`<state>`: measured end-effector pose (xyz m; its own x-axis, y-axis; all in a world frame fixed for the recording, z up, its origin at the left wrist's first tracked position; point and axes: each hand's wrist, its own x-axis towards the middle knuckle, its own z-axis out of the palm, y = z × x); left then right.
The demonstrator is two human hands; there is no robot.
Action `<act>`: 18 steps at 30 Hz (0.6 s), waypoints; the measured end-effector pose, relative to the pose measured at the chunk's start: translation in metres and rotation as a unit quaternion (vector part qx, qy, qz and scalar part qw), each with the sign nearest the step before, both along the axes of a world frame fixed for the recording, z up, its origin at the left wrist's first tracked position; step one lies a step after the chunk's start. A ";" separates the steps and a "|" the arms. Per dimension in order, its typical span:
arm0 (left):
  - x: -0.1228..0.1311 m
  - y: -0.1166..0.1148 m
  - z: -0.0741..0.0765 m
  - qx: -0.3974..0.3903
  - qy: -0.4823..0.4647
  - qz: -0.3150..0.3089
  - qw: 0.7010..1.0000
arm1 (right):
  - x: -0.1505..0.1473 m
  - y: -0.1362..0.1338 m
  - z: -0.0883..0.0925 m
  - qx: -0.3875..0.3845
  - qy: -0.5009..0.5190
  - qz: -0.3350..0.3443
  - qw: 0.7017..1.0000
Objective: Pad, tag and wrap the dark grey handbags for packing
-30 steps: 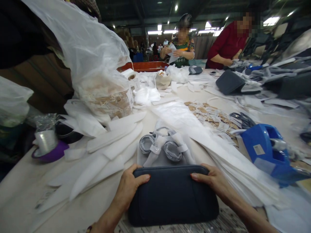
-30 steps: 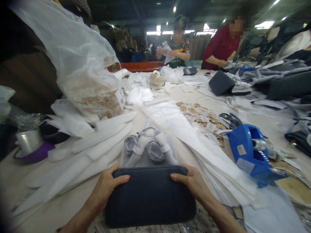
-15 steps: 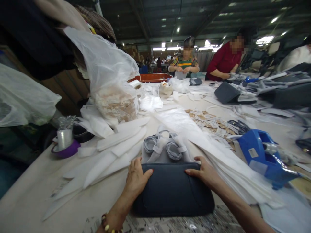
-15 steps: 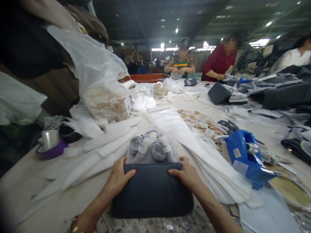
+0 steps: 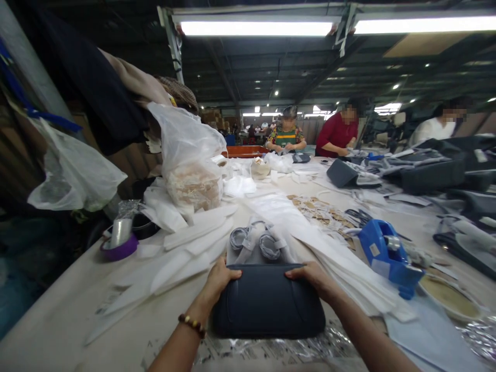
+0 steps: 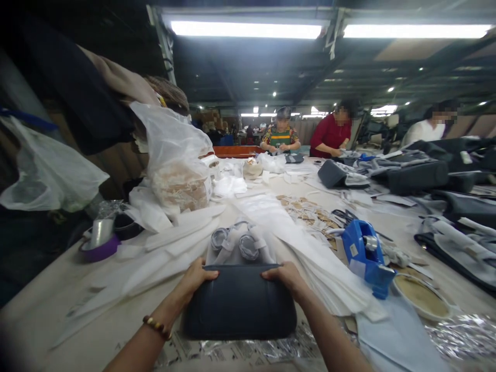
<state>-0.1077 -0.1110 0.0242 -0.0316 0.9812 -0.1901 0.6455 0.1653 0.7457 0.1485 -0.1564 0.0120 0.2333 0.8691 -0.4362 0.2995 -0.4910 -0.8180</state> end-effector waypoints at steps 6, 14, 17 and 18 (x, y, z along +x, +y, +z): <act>0.035 0.003 0.012 0.120 0.093 -0.014 0.988 | -0.004 -0.005 -0.007 0.031 0.011 -0.042 0.999; 0.069 0.026 -0.006 0.230 0.044 0.013 0.972 | 0.002 -0.003 -0.014 0.044 0.016 -0.046 0.998; 0.060 0.028 -0.011 0.241 -0.017 0.031 0.970 | 0.003 -0.002 -0.017 0.047 0.017 -0.051 0.997; 0.056 0.029 -0.012 0.237 -0.040 0.035 0.970 | 0.003 -0.002 -0.017 0.047 0.019 -0.051 0.997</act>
